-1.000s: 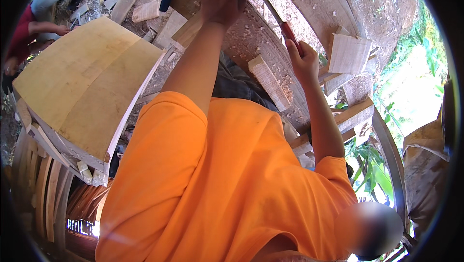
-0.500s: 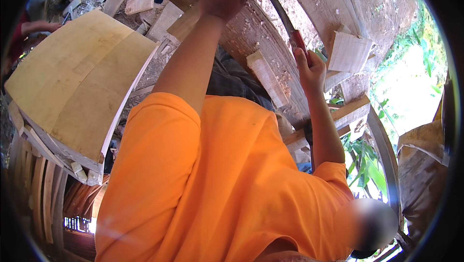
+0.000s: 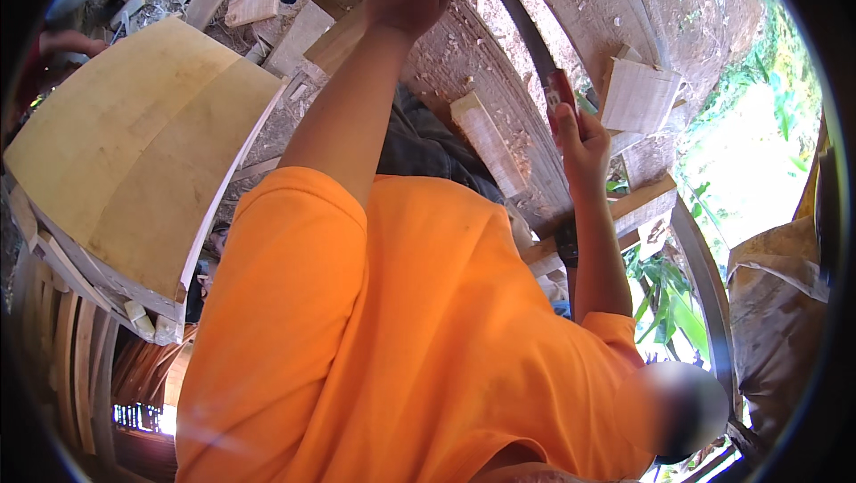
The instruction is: The person saws through a wooden plank using a hand saw and then handles a smaller wooden piece while another person assists.
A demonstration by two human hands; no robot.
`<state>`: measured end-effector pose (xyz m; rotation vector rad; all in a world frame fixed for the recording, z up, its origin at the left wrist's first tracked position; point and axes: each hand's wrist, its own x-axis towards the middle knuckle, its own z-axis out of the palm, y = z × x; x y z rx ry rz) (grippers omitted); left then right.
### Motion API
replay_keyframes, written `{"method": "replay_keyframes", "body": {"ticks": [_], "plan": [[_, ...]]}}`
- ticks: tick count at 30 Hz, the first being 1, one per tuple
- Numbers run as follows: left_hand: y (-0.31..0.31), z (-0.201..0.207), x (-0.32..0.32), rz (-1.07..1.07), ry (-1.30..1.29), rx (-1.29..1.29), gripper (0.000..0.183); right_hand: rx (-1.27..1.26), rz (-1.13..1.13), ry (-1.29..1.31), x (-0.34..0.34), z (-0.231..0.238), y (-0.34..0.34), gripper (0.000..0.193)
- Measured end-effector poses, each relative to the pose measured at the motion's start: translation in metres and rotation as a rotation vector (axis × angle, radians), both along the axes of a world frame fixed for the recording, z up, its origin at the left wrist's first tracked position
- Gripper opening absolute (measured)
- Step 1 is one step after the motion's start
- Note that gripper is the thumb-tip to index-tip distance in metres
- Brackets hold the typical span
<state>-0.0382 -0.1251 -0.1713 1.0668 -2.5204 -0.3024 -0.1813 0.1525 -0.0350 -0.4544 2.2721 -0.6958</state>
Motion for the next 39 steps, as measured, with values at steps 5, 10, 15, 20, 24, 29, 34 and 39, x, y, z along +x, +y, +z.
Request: {"method": "replay_keyframes", "body": {"ticks": [5, 10, 15, 20, 24, 29, 34, 39], "plan": [[0.002, -0.010, 0.004, 0.017, 0.012, -0.033, 0.035, 0.048, 0.080, -0.007, -0.016, 0.012, -0.002, 0.055], [0.002, -0.005, 0.001, 0.019, -0.037, 0.027, 0.037, 0.063, 0.130, -0.002, -0.018, 0.017, 0.016, 0.052], [0.001, -0.006, -0.001, 0.041, -0.041, -0.063, 0.038, 0.044, 0.014, -0.074, -0.028, 0.014, 0.001, 0.053], [0.003, -0.008, 0.004, 0.035, -0.066, 0.029, 0.038, 0.047, 0.057, -0.095, -0.023, 0.026, 0.028, 0.054], [-0.001, -0.012, -0.003, 0.039, -0.049, -0.048, 0.038, 0.064, 0.027, -0.032, -0.025, 0.026, 0.019, 0.054], [-0.001, -0.010, 0.001, 0.063, -0.096, -0.027, 0.038, 0.068, 0.085, -0.106, -0.032, 0.031, 0.026, 0.053], [-0.002, -0.017, -0.002, 0.035, -0.054, -0.105, 0.034, 0.082, 0.028, -0.095, -0.018, 0.047, 0.033, 0.051], [0.001, -0.020, 0.001, 0.052, -0.061, -0.053, 0.041, -0.005, -0.057, -0.273, -0.019, 0.059, 0.031, 0.048]]}}
